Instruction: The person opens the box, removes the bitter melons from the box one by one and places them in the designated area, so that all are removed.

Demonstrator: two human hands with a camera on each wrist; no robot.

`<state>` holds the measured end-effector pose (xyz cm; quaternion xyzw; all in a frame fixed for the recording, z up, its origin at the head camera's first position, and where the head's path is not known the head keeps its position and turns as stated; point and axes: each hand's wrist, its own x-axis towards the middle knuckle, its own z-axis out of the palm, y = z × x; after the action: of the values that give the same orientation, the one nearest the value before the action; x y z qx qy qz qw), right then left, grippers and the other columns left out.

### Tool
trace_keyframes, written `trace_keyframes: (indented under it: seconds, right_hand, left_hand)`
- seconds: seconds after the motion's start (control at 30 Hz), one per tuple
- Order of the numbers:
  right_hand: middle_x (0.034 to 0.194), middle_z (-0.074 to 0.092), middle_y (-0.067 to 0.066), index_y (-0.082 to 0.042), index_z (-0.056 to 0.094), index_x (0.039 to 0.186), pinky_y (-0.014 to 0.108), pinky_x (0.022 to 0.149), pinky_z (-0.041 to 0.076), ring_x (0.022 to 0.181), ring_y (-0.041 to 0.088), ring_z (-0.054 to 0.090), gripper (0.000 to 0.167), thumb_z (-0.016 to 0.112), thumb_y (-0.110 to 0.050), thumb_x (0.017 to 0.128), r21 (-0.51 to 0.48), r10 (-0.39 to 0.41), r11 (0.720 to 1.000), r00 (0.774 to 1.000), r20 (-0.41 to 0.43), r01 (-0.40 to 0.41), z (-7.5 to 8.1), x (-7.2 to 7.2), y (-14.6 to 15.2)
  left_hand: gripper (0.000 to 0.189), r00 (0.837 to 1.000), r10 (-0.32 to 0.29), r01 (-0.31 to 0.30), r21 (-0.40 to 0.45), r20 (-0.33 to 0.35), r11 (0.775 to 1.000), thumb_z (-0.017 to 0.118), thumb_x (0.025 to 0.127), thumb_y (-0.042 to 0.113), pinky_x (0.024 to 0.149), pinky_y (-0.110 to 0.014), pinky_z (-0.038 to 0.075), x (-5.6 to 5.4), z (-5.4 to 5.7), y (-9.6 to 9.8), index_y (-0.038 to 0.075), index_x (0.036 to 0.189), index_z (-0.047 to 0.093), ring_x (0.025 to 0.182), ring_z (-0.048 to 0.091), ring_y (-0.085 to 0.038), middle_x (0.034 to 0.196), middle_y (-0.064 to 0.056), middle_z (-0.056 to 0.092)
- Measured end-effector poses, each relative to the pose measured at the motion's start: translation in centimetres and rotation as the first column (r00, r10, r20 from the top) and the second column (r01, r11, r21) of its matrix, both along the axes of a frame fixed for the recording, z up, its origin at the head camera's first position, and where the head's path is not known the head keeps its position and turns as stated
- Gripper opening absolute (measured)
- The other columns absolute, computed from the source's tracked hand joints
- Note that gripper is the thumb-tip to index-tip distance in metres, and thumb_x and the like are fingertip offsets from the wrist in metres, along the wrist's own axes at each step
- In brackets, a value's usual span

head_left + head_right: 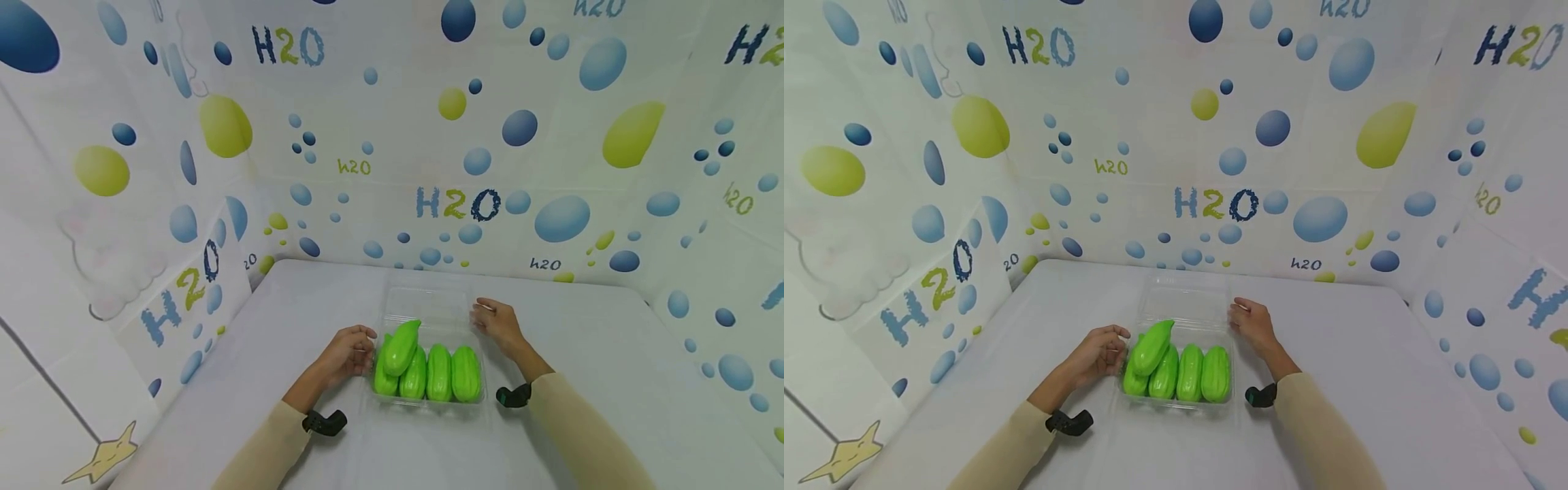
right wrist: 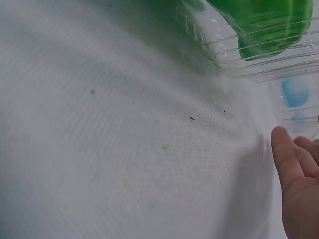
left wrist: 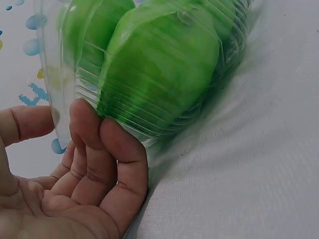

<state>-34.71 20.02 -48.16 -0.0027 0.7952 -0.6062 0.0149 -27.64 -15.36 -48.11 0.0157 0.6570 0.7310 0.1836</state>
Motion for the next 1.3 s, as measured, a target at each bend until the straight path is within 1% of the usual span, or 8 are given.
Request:
trace_keyframes:
  seconds: [0.17,0.3,0.53,0.63,0.73,0.87,1.03,1.3]
  right_hand:
    - [0.138,0.060,0.024,0.002,0.044,0.151,0.029,0.083,0.059,0.113,0.030,0.068,0.053,0.054,-0.019,0.103,0.089,-0.058,0.994,0.997,-0.054,0.063,0.4,0.2,-0.1]
    - [0.125,0.069,0.023,0.000,0.049,0.148,0.031,0.075,0.060,0.104,0.032,0.072,0.052,0.054,-0.022,0.101,0.150,-0.147,0.975,0.981,-0.124,0.165,0.8,0.5,-0.3]
    - [0.105,0.076,0.020,0.000,0.063,0.134,0.027,0.057,0.051,0.086,0.031,0.076,0.041,0.053,-0.014,0.097,0.206,-0.256,0.917,0.900,-0.353,0.341,1.6,1.3,-0.8]
    - [0.097,0.077,0.017,-0.001,0.068,0.127,0.029,0.057,0.048,0.080,0.029,0.076,0.036,0.053,-0.013,0.096,0.204,-0.265,0.903,0.864,-0.429,0.378,2.0,1.8,-1.1]
    - [0.094,0.077,0.017,-0.001,0.070,0.122,0.031,0.061,0.049,0.079,0.029,0.075,0.033,0.054,-0.013,0.096,0.197,-0.253,0.905,0.850,-0.463,0.377,2.6,2.5,-1.6]
    - [0.092,0.078,0.015,-0.001,0.070,0.120,0.036,0.065,0.052,0.082,0.029,0.075,0.031,0.056,-0.012,0.095,0.195,-0.216,0.920,0.855,-0.471,0.340,3.5,3.3,-2.4]
    - [0.095,0.078,0.013,-0.003,0.067,0.124,0.043,0.073,0.056,0.088,0.029,0.074,0.033,0.060,-0.015,0.095,0.215,-0.137,0.944,0.889,-0.437,0.251,4.0,4.2,-3.5]
    - [0.099,0.077,0.008,-0.006,0.064,0.131,0.046,0.080,0.055,0.094,0.027,0.070,0.037,0.063,-0.019,0.096,0.238,-0.027,0.964,0.934,-0.356,0.119,4.5,5.8,-5.6]
  left_hand:
    - [0.035,0.998,0.059,-0.059,0.017,-0.008,0.998,0.052,0.092,0.008,0.059,-0.033,0.054,-0.5,0.1,-0.1,-0.008,0.124,0.050,0.064,0.059,-0.013,0.076,-0.002,0.060]
    - [0.040,0.993,0.116,-0.115,0.040,-0.002,0.992,0.051,0.095,0.010,0.065,-0.036,0.058,-1.0,0.0,-0.2,-0.012,0.129,0.050,0.072,0.064,-0.016,0.083,-0.006,0.064]
    - [0.044,0.988,0.153,-0.153,0.004,-0.009,0.988,0.055,0.097,0.016,0.081,-0.038,0.060,-1.6,0.2,-0.2,-0.014,0.129,0.055,0.084,0.071,-0.019,0.094,-0.012,0.070]
    - [0.045,0.987,0.162,-0.162,0.005,-0.012,0.987,0.057,0.096,0.015,0.085,-0.036,0.059,-1.9,0.3,0.1,-0.015,0.130,0.056,0.092,0.073,-0.022,0.101,-0.017,0.072]
    - [0.046,0.986,0.163,-0.163,0.013,-0.027,0.987,0.056,0.098,0.015,0.087,-0.033,0.058,-2.1,0.3,0.4,-0.015,0.133,0.054,0.098,0.073,-0.022,0.112,-0.022,0.072]
    - [0.049,0.986,0.165,-0.163,0.051,-0.036,0.985,0.055,0.100,0.014,0.088,-0.032,0.057,-2.5,0.1,0.8,-0.013,0.140,0.048,0.104,0.072,-0.023,0.122,-0.026,0.069]
    - [0.056,0.984,0.177,-0.174,0.115,-0.020,0.978,0.054,0.099,0.010,0.089,-0.034,0.057,-2.9,0.0,1.3,-0.010,0.149,0.036,0.111,0.070,-0.030,0.128,-0.031,0.064]
    - [0.063,0.978,0.207,-0.203,0.123,-0.026,0.971,0.054,0.099,0.009,0.081,-0.030,0.057,-3.4,-0.3,2.3,-0.003,0.155,0.028,0.102,0.072,-0.026,0.124,-0.029,0.066]
